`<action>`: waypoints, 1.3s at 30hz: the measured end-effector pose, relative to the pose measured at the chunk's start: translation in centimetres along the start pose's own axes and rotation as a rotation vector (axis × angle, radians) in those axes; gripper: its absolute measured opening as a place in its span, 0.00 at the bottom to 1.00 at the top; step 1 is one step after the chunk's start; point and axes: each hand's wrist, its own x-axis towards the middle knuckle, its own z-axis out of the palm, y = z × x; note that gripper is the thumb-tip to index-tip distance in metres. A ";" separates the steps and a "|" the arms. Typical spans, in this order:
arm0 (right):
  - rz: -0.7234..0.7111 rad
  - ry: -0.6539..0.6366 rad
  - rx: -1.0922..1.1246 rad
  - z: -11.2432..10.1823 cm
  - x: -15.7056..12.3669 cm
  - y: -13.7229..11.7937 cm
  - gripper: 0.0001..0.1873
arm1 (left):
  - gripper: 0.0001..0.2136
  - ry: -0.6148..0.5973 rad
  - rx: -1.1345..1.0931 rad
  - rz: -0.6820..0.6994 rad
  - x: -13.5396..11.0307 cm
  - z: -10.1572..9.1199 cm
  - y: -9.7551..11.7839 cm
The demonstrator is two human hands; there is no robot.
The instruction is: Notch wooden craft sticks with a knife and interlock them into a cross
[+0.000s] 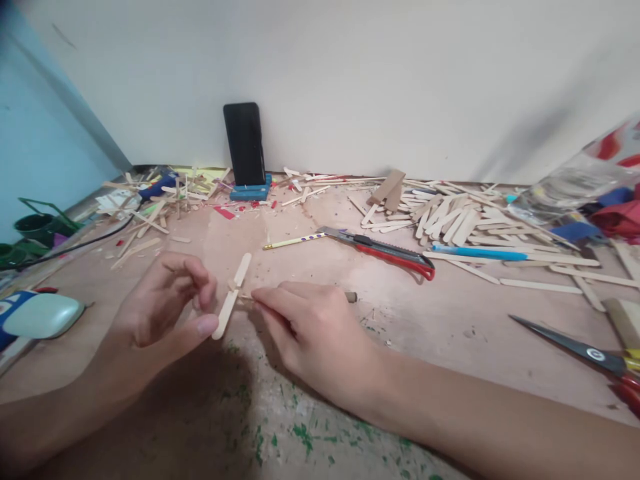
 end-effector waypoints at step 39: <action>0.590 -0.310 0.630 0.0 0.7 0.5 0.25 | 0.24 -0.197 0.039 -0.110 2.8 -0.5 -0.2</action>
